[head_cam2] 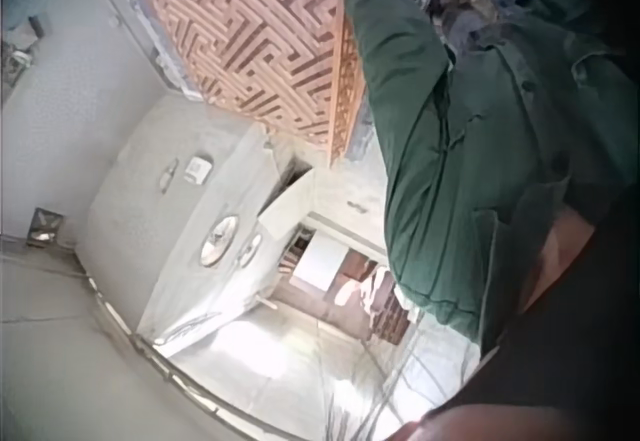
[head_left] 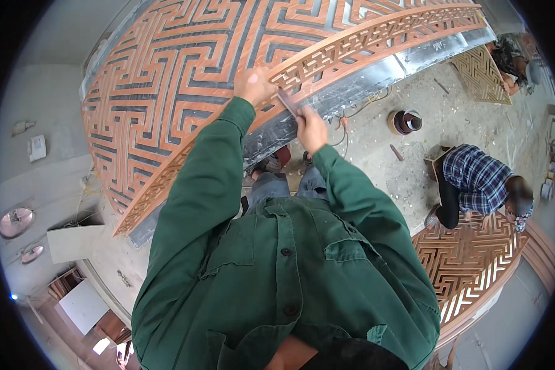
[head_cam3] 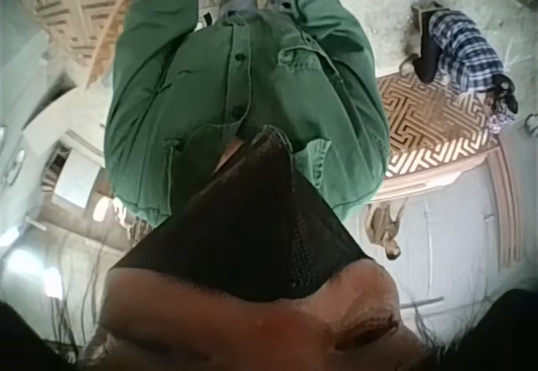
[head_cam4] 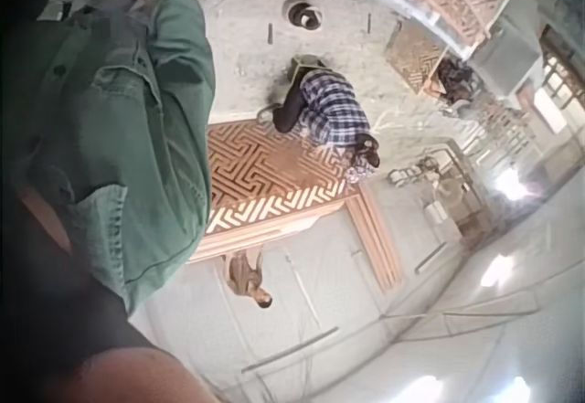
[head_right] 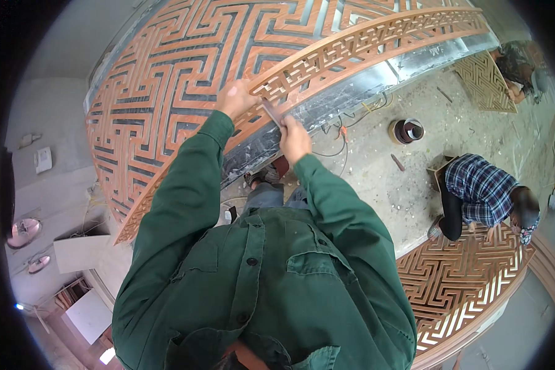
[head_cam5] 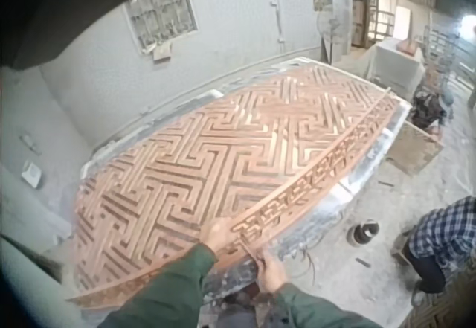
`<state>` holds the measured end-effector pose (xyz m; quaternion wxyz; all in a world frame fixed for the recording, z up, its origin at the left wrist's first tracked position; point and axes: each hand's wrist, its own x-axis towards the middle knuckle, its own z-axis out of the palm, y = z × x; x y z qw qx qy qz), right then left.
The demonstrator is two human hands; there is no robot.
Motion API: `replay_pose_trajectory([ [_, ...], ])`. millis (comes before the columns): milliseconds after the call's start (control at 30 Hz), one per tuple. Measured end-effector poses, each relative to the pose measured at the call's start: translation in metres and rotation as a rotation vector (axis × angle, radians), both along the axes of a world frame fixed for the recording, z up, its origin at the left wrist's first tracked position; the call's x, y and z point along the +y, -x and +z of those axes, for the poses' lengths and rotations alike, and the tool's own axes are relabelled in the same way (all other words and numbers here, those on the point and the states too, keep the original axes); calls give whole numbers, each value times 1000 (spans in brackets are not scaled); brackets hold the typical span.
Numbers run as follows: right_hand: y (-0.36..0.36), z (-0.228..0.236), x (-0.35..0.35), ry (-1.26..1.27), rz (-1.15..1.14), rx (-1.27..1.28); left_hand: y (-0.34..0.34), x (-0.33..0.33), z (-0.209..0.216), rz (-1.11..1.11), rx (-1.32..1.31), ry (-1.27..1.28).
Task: Use a metal file to smooth the edges and intricate details of a decorative wooden panel with a geometric pattern.
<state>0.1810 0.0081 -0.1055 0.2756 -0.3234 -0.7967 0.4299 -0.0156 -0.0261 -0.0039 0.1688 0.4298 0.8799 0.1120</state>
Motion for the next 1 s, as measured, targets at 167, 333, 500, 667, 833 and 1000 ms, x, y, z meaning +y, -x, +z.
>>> replay_pose_trajectory([
  [167,-4,11,23,-3,49,-60,4,0,2,-23,5,46],
  [333,20,9,-2,-45,46,-160,-2,6,7,-5,10,40],
  [500,2,6,25,-18,132,-108,-1,2,8,-26,0,39],
  [667,-1,6,5,-53,38,-177,0,5,7,-16,-17,40],
  [833,-17,24,1,-107,106,-375,13,1,-3,16,-121,42],
  [1000,-25,32,7,-127,116,-409,14,4,-3,16,-123,68],
])
